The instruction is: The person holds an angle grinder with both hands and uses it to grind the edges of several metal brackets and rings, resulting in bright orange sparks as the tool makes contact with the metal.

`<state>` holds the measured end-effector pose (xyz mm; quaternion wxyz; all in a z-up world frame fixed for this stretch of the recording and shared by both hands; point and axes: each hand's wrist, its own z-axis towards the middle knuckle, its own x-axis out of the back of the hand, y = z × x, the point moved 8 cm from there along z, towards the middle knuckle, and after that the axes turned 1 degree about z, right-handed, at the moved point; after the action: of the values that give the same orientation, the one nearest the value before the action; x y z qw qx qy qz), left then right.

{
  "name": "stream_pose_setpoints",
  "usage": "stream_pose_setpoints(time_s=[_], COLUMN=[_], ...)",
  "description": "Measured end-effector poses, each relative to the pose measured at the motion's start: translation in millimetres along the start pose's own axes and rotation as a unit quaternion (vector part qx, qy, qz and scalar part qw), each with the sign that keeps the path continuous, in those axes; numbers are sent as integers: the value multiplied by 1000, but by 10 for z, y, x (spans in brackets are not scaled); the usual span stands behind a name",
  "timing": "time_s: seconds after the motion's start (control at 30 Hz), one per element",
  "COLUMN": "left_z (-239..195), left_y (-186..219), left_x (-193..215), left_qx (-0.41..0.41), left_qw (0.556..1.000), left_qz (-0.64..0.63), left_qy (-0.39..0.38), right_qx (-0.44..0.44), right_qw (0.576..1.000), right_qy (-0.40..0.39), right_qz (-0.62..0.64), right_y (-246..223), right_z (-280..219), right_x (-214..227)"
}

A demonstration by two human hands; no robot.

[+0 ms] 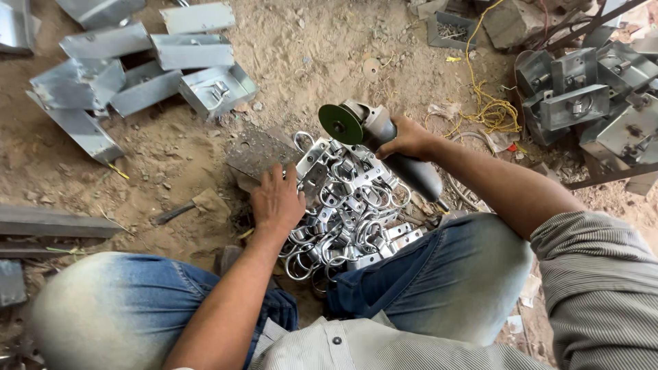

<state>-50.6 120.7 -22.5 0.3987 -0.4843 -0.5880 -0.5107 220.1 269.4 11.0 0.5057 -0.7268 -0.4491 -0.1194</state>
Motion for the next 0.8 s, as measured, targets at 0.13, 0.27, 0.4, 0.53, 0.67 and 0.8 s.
stream_pose_setpoints(time_s=[0.13,0.27,0.4,0.53,0.67,0.8], left_z=[-4,8,29,48,53,51], left_y=[-29,-29,-44,-30,-25,-5], left_x=[-47,23,-30,-66,-48,-4], left_qx=[14,18,30,31,38,41], left_qw=[1000,1000,999,999,999,998], left_qz=[-19,-25,-29,-34,-34,-39], left_qy=[-10,4,-24,-10,-19,-20], right_qx=[-3,-3,-12,-27,-20,-12], right_qw=[999,996,994,992,990,989], right_qy=[-41,-41,-63,-91,-91,-85], right_qz=[-16,-85,-87,-88,-106,-120], right_y=[142,180,168,185,153,133], right_z=[112,160,108,79,71,61], right_x=[-154,-208,-282,-339,-355,-354])
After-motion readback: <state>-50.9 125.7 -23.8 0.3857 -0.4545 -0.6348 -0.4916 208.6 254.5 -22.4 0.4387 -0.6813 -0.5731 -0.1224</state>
